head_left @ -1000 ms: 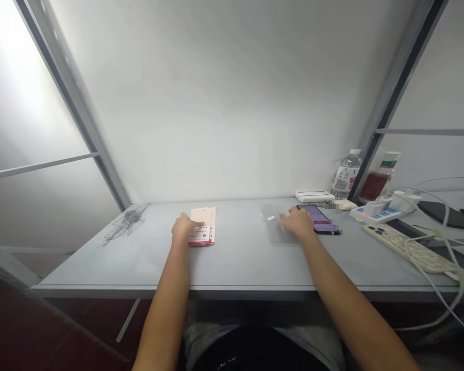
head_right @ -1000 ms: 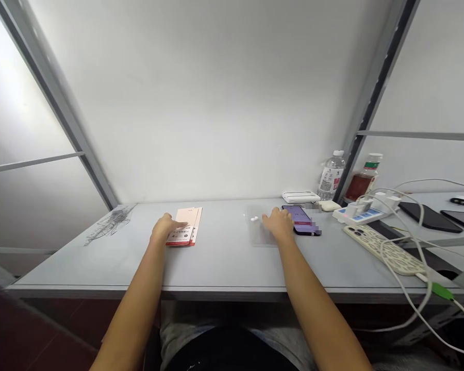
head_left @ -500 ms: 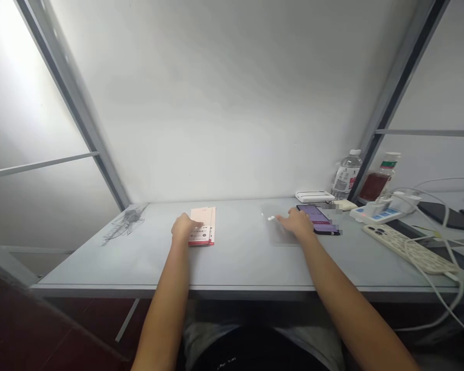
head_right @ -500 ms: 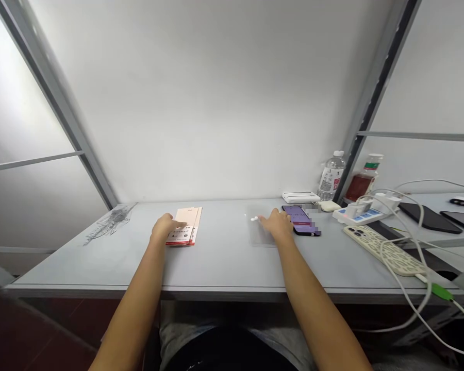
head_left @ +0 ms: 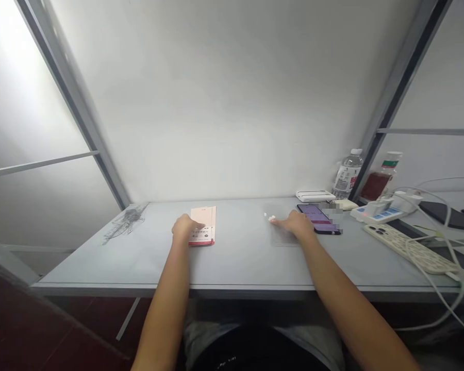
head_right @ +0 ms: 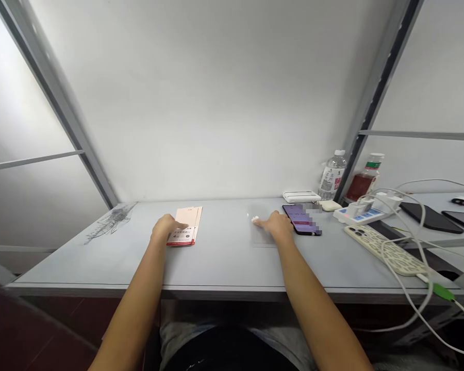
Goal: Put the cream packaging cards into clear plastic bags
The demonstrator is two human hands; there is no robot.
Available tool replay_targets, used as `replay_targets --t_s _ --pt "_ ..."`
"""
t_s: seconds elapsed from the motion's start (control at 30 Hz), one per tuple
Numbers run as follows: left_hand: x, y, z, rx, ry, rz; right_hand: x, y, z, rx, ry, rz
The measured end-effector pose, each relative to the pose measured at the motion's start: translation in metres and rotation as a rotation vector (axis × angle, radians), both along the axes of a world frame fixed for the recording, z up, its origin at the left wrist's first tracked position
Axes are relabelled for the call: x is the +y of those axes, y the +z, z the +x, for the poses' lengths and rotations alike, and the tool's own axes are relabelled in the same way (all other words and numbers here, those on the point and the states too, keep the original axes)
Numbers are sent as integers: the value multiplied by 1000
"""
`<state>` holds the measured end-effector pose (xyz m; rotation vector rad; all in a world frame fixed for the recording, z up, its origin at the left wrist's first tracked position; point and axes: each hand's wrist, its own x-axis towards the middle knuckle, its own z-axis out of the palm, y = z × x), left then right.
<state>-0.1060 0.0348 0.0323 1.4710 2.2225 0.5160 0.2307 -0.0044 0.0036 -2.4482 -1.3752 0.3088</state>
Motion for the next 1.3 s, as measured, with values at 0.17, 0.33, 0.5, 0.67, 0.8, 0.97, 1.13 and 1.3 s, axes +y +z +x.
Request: replay_targets --t_s 0.17,0.33,0.5,0.67,0.8,0.97,1.13,1.3 --pt "5 -3 -3 -7 -15 -2 0 1 1 15 2 14" --pt "3 -3 -3 -13 1 74 -1 2 0 10 -21 52" --pt "-5 3 2 17 -30 67 -1 0 1 -34 -54 106" --pt "-16 12 11 -16 -69 24 2 -3 3 -84 -43 99" --pt "-19 14 13 -26 -66 33 4 -4 5 -35 -1 10" --pt "-13 10 10 -8 -20 -16 6 -6 8 -6 3 13" --pt "-7 7 7 18 -48 -74 8 -9 11 42 -12 69" --pt "-8 8 5 17 -45 -68 10 -11 16 184 -53 191"
